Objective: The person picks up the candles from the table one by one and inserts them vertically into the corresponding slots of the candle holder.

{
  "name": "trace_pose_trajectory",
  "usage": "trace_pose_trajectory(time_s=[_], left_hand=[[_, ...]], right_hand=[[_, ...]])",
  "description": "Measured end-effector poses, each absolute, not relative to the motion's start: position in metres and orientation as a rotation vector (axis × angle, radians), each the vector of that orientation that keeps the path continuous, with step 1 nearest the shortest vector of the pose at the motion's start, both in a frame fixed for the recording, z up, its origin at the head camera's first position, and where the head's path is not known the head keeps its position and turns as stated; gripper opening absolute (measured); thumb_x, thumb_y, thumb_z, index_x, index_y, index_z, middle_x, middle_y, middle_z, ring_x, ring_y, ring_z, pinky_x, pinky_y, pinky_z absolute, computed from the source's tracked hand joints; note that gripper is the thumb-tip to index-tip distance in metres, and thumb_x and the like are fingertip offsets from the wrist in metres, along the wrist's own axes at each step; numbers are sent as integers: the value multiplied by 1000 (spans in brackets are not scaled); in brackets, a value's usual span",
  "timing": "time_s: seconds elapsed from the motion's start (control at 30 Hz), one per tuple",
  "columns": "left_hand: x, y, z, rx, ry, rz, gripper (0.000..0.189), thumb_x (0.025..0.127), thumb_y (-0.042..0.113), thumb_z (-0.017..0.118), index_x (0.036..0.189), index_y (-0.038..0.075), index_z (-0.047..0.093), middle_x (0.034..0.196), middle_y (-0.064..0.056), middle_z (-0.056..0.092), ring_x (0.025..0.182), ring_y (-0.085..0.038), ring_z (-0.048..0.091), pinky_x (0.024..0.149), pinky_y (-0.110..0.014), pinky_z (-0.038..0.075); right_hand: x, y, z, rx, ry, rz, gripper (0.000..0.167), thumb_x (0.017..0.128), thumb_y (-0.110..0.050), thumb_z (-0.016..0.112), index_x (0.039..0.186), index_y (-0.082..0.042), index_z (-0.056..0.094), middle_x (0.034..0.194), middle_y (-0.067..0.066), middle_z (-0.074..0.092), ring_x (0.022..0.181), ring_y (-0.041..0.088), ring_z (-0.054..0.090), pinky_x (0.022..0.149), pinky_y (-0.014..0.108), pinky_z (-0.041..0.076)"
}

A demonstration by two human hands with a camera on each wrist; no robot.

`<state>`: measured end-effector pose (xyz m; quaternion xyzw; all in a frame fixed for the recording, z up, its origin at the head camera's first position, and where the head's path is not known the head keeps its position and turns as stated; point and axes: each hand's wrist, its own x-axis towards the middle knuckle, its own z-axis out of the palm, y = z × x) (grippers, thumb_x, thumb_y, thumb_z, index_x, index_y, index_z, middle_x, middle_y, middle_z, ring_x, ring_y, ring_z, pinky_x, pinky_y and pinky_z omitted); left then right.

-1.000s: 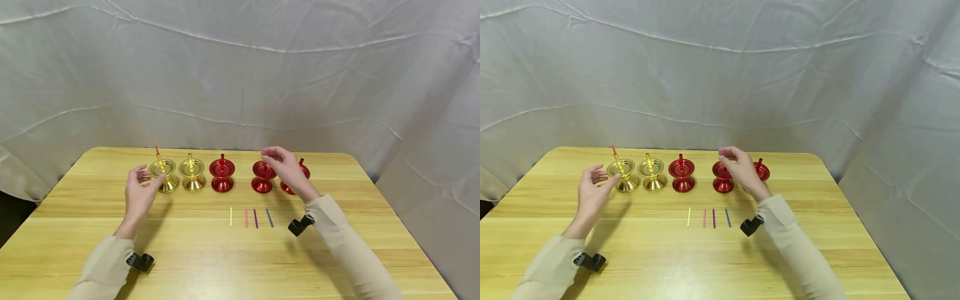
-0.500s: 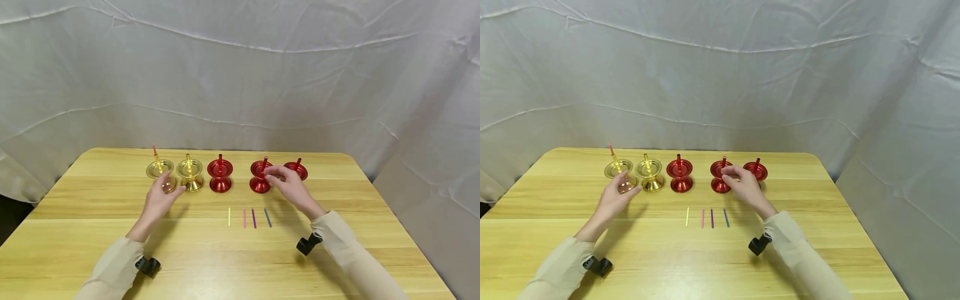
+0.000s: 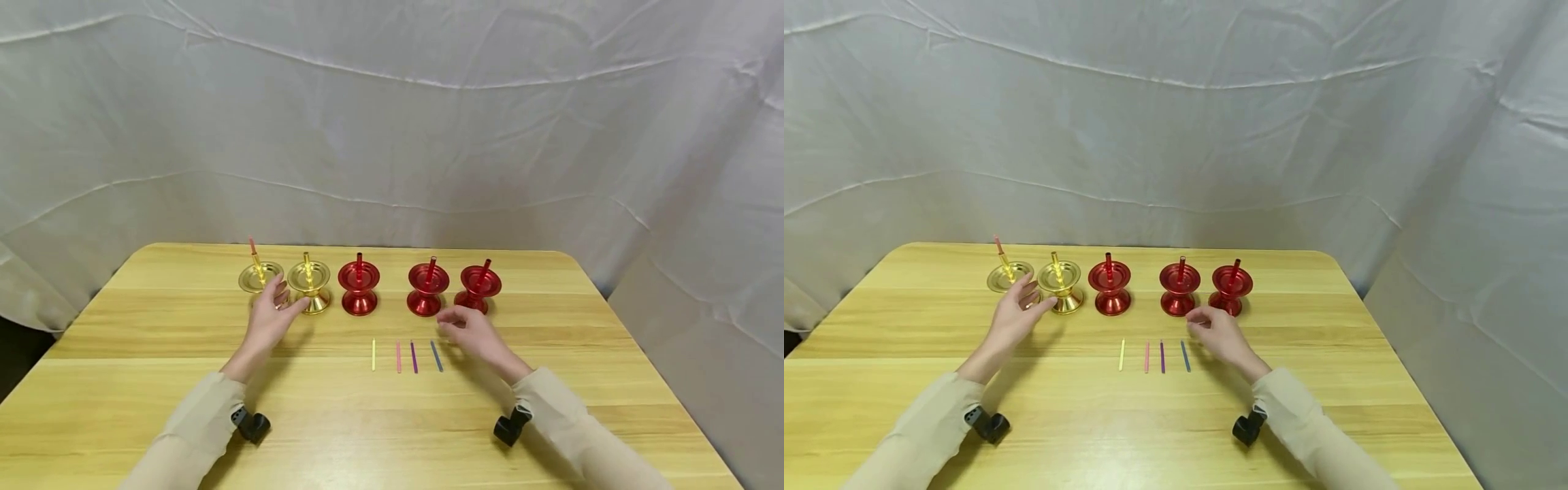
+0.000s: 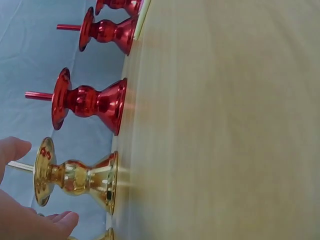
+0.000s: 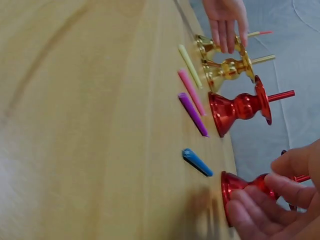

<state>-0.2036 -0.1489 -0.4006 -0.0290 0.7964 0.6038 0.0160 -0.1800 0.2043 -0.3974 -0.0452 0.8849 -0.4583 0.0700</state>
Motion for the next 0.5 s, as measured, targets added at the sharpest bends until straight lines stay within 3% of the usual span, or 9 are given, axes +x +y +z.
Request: trace_pose_trajectory(time_s=[0.37, 0.5], left_hand=[[-216, -131, -406, -49, 2458, 1910, 82, 92, 9, 66, 154, 4, 13, 151, -26, 28, 137, -37, 31, 111, -42, 30], [-220, -128, -406, -89, 2493, 1880, 88, 90, 12, 68, 154, 2, 8, 153, -25, 23, 139, -37, 27, 113, -44, 25]], right_hand=[[-170, 203, -406, -23, 2639, -1338, 22, 92, -5, 62, 112, 3, 64, 92, 7, 66, 77, 20, 63, 63, 31, 52], [-167, 202, -408, -27, 2624, -1357, 21, 91, -3, 62, 111, 4, 63, 90, 7, 65, 73, 19, 60, 57, 30, 51]])
